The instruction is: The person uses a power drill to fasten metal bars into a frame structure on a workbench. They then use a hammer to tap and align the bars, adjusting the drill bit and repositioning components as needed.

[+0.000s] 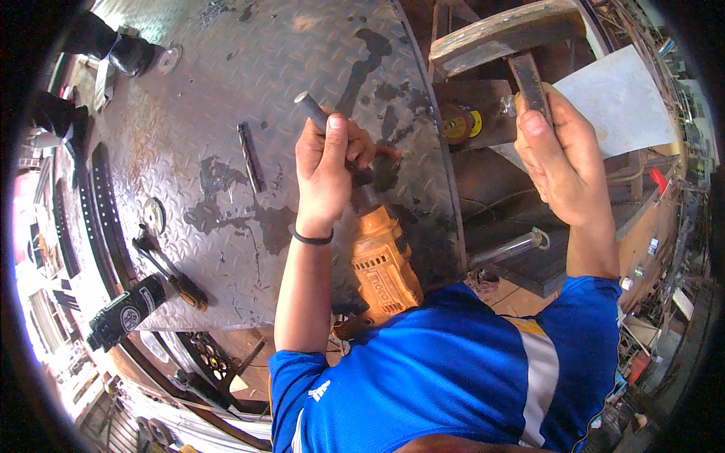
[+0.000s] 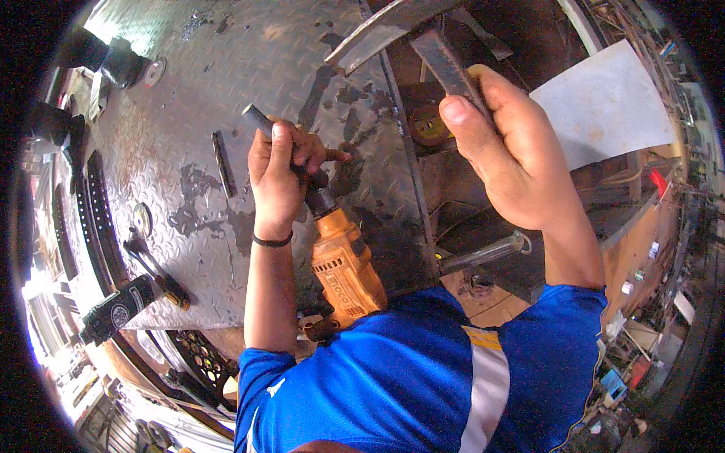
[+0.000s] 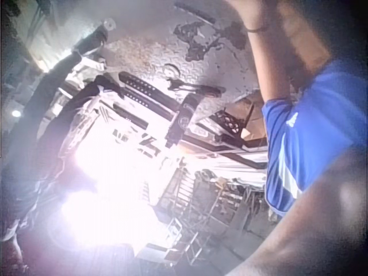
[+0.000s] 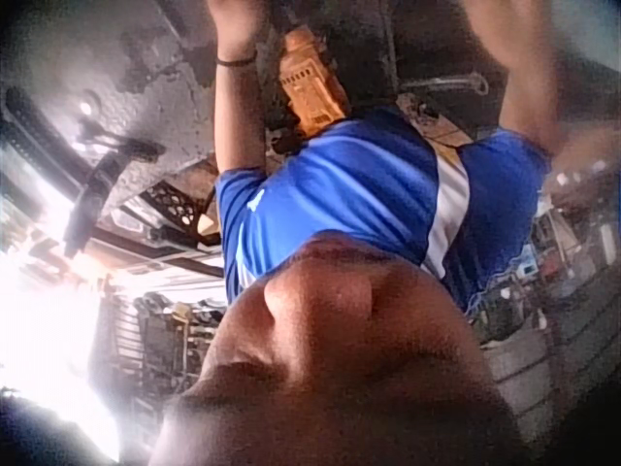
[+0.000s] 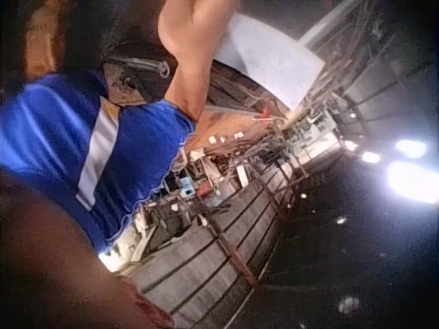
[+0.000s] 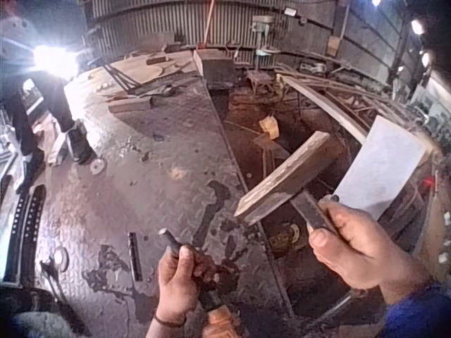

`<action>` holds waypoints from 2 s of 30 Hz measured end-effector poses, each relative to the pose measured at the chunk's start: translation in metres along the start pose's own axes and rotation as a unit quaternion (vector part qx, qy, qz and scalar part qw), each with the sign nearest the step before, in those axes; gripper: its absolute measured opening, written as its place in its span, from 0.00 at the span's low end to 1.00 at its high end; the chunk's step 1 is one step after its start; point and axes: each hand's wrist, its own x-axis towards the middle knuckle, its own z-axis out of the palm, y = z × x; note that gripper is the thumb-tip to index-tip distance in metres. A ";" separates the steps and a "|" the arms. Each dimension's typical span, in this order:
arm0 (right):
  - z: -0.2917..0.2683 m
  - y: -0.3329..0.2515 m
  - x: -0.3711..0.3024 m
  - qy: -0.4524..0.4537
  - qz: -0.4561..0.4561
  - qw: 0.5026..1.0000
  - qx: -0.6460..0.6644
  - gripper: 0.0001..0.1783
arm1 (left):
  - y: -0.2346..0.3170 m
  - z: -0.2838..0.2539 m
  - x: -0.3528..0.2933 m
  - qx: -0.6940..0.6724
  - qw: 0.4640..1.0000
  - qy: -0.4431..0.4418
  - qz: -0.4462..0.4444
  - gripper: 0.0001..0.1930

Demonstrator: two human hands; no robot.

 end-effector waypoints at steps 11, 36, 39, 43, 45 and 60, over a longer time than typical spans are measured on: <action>0.003 -0.014 0.025 -0.022 -0.086 0.992 -0.084 0.16 | 0.002 0.004 -0.006 -0.068 0.997 0.005 0.023 0.14; 0.013 -0.059 0.039 -0.187 -0.043 0.894 -0.405 0.20 | -0.003 0.024 -0.008 0.261 0.960 -0.065 0.074 0.07; 0.002 -0.067 0.041 -0.119 -0.104 0.912 -0.378 0.21 | -0.003 0.020 -0.003 0.307 0.948 -0.056 0.059 0.08; 0.008 -0.078 0.037 0.007 -0.193 0.942 -0.275 0.22 | -0.008 0.015 -0.003 0.283 0.957 -0.040 0.042 0.08; 0.009 -0.070 0.038 -0.082 -0.101 0.939 -0.317 0.20 | -0.005 0.018 -0.003 0.325 0.944 -0.055 0.033 0.08; 0.049 0.071 0.092 0.010 -0.176 0.889 -0.422 0.16 | 0.092 -0.030 0.000 0.563 0.816 0.110 0.074 0.09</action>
